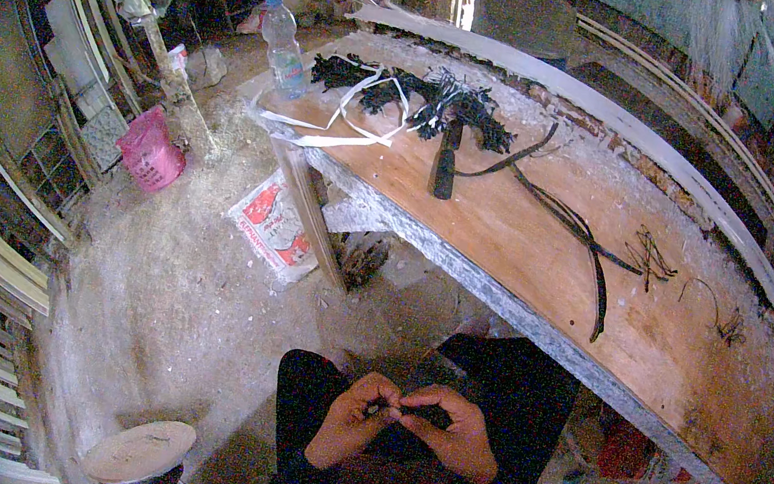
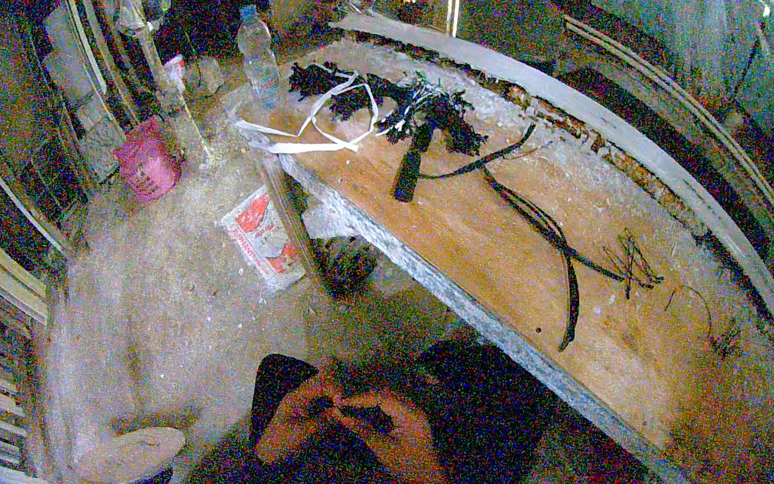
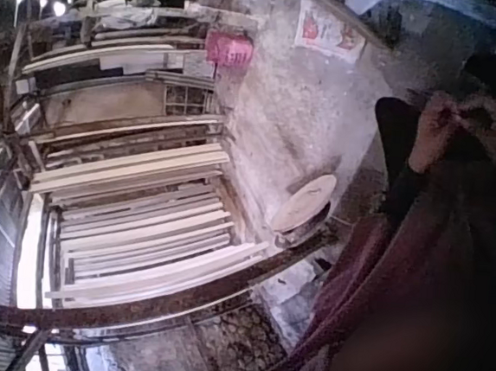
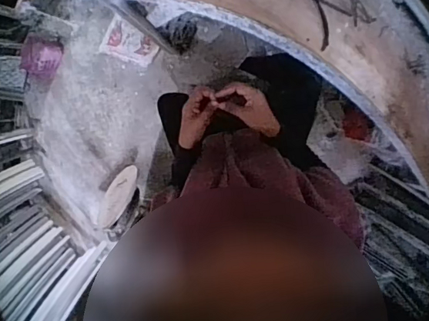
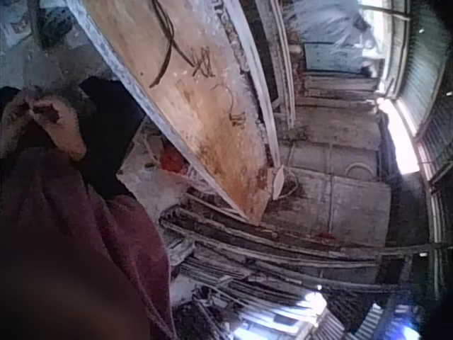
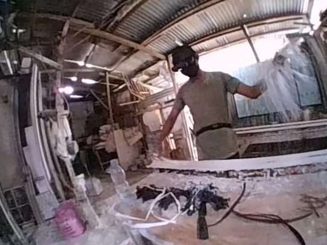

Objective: The person sits on the floor and repeatedly picks up black cable pieces from a wooden table, trims or strips small sections by hand, and places the pieces back on the table. The person continues this repetitive handling throughout the clip.

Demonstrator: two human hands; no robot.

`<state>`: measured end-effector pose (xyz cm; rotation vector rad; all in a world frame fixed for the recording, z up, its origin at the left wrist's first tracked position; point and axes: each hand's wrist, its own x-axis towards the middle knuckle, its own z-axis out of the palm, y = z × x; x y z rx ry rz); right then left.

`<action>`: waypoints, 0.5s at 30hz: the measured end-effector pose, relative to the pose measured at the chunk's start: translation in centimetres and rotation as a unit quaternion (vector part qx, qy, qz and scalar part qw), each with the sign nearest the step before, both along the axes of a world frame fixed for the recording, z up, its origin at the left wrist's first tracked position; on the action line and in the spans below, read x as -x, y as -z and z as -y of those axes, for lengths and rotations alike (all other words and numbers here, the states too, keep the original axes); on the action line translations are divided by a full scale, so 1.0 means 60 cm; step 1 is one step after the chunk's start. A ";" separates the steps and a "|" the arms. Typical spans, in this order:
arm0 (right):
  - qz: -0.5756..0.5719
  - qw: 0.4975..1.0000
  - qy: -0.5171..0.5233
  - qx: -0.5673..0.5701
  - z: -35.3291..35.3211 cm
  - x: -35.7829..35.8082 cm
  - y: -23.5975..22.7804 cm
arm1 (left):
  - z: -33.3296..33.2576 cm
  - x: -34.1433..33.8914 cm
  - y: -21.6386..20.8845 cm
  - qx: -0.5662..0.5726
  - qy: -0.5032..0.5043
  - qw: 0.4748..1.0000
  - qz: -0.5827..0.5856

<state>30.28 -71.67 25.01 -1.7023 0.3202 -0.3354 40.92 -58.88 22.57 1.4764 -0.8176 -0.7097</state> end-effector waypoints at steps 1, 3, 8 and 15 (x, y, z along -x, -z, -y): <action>0.002 1.000 -0.003 -0.002 0.001 0.000 0.001 | 0.001 -0.001 0.003 0.007 0.008 1.000 0.018; -0.031 0.999 -0.022 -0.014 0.004 0.003 0.002 | 0.000 -0.003 0.007 0.024 0.024 0.999 0.017; -0.011 0.994 -0.058 -0.092 0.005 -0.002 0.011 | -0.007 -0.005 0.011 0.022 0.051 0.997 -0.056; -0.044 0.993 -0.077 -0.084 0.014 0.000 0.005 | -0.007 0.001 0.006 0.022 -0.006 1.000 -0.008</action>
